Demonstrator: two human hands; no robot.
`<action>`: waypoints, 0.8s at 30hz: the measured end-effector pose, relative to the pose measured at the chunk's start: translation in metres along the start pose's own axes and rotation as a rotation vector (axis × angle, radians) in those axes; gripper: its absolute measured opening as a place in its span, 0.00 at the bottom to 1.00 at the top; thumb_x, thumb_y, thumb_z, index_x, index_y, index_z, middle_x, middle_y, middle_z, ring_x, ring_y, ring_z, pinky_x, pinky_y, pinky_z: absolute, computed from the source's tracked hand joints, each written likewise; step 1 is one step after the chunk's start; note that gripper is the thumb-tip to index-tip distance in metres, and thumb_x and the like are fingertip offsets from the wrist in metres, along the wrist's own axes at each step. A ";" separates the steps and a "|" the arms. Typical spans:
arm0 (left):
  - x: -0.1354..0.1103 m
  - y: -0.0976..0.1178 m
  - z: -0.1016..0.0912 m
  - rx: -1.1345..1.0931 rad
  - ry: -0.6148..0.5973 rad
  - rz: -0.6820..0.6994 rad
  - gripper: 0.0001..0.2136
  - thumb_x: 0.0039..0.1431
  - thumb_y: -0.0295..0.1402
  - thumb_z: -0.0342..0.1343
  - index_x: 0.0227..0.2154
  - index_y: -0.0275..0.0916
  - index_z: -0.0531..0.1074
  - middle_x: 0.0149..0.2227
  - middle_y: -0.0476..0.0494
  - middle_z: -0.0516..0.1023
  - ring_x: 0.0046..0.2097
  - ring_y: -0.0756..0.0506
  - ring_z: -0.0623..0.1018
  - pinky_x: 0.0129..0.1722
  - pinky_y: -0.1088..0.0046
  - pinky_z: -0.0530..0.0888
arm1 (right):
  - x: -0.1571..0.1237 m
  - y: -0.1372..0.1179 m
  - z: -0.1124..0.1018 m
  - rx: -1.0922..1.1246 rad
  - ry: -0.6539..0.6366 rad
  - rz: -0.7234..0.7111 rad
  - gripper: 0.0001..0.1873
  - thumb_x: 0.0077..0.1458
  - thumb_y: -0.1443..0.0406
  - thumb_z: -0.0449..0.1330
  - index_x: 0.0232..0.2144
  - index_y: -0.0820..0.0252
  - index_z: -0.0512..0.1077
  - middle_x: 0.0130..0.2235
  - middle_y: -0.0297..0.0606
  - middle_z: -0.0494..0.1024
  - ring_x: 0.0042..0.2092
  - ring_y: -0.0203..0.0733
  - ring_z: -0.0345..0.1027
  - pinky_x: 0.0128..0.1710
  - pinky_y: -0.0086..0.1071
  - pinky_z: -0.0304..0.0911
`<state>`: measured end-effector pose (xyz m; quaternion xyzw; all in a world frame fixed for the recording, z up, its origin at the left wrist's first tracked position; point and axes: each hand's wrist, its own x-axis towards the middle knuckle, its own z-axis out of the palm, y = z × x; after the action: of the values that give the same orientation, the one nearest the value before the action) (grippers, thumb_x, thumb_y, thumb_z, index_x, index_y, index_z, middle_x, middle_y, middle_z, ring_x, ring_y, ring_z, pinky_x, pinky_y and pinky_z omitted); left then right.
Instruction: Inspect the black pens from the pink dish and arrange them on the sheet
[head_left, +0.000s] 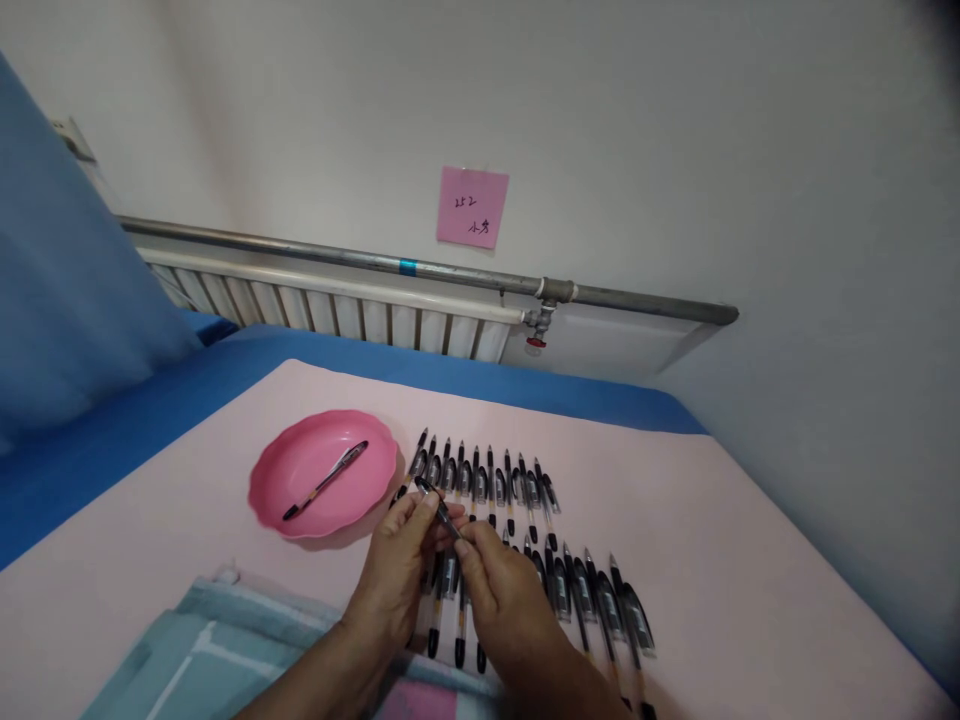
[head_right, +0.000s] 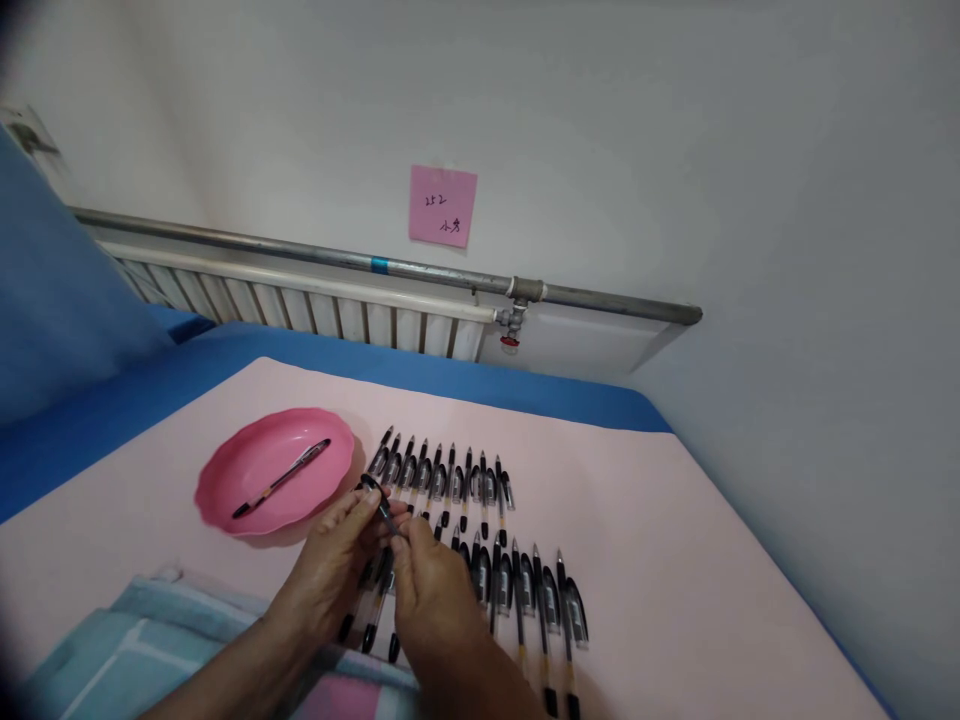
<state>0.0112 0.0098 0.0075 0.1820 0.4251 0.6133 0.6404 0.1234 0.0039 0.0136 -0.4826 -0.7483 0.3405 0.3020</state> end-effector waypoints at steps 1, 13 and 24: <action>-0.002 -0.003 0.002 0.004 -0.011 0.006 0.12 0.45 0.39 0.60 0.28 0.35 0.71 0.28 0.44 0.77 0.34 0.47 0.77 0.35 0.74 0.70 | 0.001 0.000 0.000 0.016 0.017 -0.021 0.14 0.60 0.63 0.43 0.42 0.58 0.65 0.36 0.40 0.75 0.36 0.39 0.70 0.36 0.28 0.61; 0.018 0.077 -0.039 0.725 0.241 0.371 0.16 0.49 0.46 0.53 0.32 0.39 0.72 0.26 0.48 0.74 0.28 0.49 0.72 0.27 0.75 0.66 | 0.010 0.006 -0.018 -0.040 0.156 -0.004 0.12 0.55 0.60 0.50 0.37 0.59 0.69 0.29 0.36 0.73 0.30 0.38 0.66 0.31 0.29 0.60; 0.050 0.089 -0.091 1.824 0.309 0.236 0.12 0.50 0.39 0.47 0.21 0.38 0.71 0.23 0.34 0.75 0.25 0.39 0.72 0.25 0.69 0.61 | 0.028 0.083 -0.087 -0.344 0.446 0.245 0.08 0.47 0.66 0.50 0.26 0.58 0.68 0.27 0.35 0.71 0.30 0.38 0.64 0.30 0.30 0.56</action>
<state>-0.1208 0.0470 0.0067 0.5729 0.8018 0.1206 0.1197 0.2247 0.0742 0.0013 -0.6761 -0.6465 0.1286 0.3293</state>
